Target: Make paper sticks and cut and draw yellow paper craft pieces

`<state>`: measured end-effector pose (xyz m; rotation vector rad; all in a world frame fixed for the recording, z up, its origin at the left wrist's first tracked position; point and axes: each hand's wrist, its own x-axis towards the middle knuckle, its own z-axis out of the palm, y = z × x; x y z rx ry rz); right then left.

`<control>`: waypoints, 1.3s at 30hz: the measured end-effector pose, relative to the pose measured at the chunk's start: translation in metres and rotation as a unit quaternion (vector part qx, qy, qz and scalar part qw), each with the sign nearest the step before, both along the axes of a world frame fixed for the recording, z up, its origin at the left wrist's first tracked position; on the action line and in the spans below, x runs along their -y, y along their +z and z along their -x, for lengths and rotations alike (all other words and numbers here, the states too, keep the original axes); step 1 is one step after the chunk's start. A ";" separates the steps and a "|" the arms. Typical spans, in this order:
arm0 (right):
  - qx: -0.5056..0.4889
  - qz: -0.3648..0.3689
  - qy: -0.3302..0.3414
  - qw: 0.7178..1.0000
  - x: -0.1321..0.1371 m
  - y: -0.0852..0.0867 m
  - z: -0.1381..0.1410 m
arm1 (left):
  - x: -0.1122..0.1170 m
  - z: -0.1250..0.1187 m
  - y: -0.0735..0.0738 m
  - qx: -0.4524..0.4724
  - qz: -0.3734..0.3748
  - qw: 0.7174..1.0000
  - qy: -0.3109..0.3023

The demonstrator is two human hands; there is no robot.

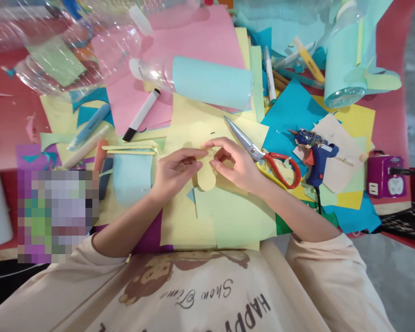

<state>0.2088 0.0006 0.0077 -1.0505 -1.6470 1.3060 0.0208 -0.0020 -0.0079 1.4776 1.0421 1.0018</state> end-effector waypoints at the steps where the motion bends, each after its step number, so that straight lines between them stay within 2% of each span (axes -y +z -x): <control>1: -0.002 0.000 0.000 1.000 0.000 0.000 0.000 | 0.000 0.000 0.000 0.006 0.004 1.000 0.002; 18: -0.002 0.012 -0.003 1.000 0.001 -0.001 0.000 | 0.001 -0.001 -0.001 0.049 0.029 0.998 -0.014; 39: 0.004 0.014 0.001 1.000 0.002 -0.003 -0.001 | 0.002 -0.001 0.001 0.034 0.042 0.999 -0.008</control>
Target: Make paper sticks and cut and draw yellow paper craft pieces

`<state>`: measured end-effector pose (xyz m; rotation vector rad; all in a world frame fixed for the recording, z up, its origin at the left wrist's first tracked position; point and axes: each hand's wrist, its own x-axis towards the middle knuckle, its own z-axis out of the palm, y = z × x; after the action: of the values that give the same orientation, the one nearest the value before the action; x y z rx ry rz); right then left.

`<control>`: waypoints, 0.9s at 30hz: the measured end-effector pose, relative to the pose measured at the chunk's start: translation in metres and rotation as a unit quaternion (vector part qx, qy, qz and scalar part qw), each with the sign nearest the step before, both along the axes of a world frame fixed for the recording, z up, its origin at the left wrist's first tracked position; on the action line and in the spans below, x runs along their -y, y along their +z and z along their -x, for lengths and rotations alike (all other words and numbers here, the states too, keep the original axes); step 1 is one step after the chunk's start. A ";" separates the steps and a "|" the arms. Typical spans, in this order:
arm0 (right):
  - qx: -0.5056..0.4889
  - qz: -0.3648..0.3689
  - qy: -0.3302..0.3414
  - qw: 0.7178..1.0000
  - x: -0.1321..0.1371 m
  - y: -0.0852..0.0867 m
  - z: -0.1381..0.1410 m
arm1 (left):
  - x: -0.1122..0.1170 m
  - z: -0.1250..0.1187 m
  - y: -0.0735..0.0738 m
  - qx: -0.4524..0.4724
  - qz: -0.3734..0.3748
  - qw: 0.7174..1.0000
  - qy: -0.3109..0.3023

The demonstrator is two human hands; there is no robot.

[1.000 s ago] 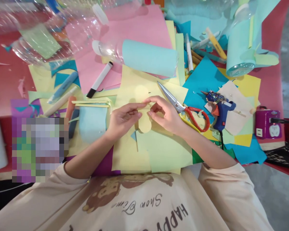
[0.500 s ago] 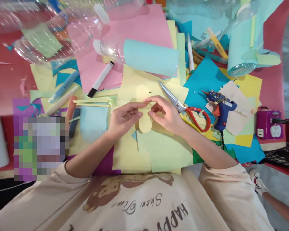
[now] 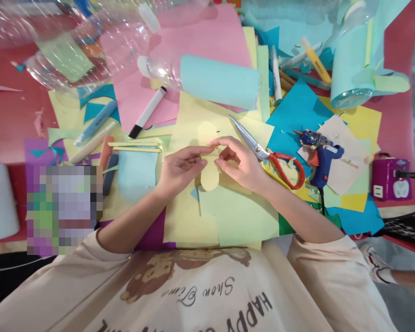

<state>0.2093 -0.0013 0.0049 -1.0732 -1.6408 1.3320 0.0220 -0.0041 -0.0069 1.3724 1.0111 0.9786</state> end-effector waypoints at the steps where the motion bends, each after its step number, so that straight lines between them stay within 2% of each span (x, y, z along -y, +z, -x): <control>1: -0.002 0.001 0.000 1.000 0.000 0.000 0.000 | 0.000 0.000 0.000 0.001 0.001 1.000 0.000; 12: -0.011 0.017 0.004 1.000 -0.001 0.001 0.000 | -0.001 0.000 0.000 0.010 -0.026 1.000 -0.012; 23: 0.012 -0.005 0.002 1.000 -0.002 0.000 0.000 | -0.001 0.000 0.000 0.013 0.015 0.999 -0.025; 27: 0.067 -0.008 -0.024 0.997 -0.002 0.011 -0.001 | 0.000 0.000 0.001 0.003 0.023 1.000 -0.013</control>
<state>0.2104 0.0006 0.0158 -1.2071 -1.7090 1.2362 0.0222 -0.0038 -0.0054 1.3406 1.0031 0.9353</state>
